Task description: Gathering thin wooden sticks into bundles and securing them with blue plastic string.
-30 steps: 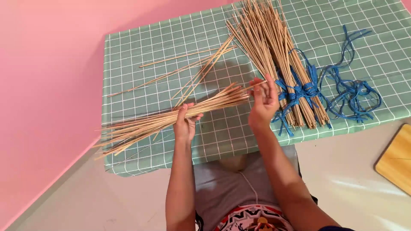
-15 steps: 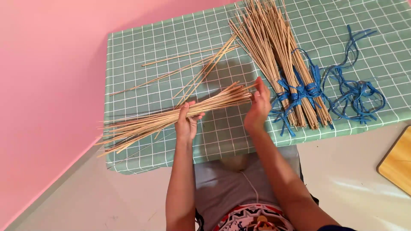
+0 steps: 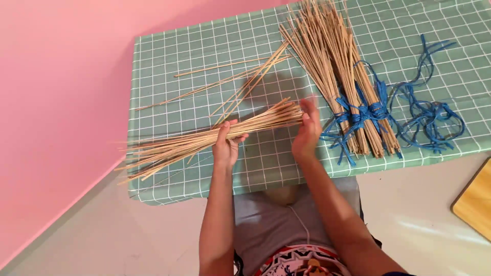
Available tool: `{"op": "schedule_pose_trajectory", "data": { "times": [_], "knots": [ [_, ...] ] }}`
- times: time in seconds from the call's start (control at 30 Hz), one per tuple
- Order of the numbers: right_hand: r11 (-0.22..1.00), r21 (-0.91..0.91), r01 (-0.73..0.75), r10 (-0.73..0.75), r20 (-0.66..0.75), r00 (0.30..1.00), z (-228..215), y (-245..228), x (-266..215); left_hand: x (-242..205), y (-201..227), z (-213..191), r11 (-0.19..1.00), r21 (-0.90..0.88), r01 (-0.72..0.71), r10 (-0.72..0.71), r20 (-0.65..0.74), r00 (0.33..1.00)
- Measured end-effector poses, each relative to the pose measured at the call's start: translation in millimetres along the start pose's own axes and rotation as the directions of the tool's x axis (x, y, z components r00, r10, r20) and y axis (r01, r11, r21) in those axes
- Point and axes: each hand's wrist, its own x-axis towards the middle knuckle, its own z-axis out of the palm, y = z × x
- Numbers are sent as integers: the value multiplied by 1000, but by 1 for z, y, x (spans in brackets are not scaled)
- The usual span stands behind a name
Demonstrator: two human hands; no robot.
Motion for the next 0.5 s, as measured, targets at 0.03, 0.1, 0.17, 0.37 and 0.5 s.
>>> {"op": "schedule_pose_trajectory", "data": {
  "times": [0.03,0.1,0.17,0.37,0.5],
  "knots": [
    [1000,0,-1,1,4,1000,5,-6,-2,-1,-1,0,1000,-2,-2,2,-3,1000],
    [1000,-10,-20,20,35,999,15,-19,-6,-1,-2,-1,999,-9,-31,31,-10,999],
    [999,24,-39,37,52,998,14,-22,-7,0,-3,-1,999,-11,-34,34,-12,999],
    [987,104,-123,114,89,990,15,-26,-6,-3,-1,3,999,-24,-21,21,-17,1000],
    [993,67,-98,87,152,985,0,-15,0,-3,2,3,1000,-27,-2,1,-19,1000]
  ]
}}
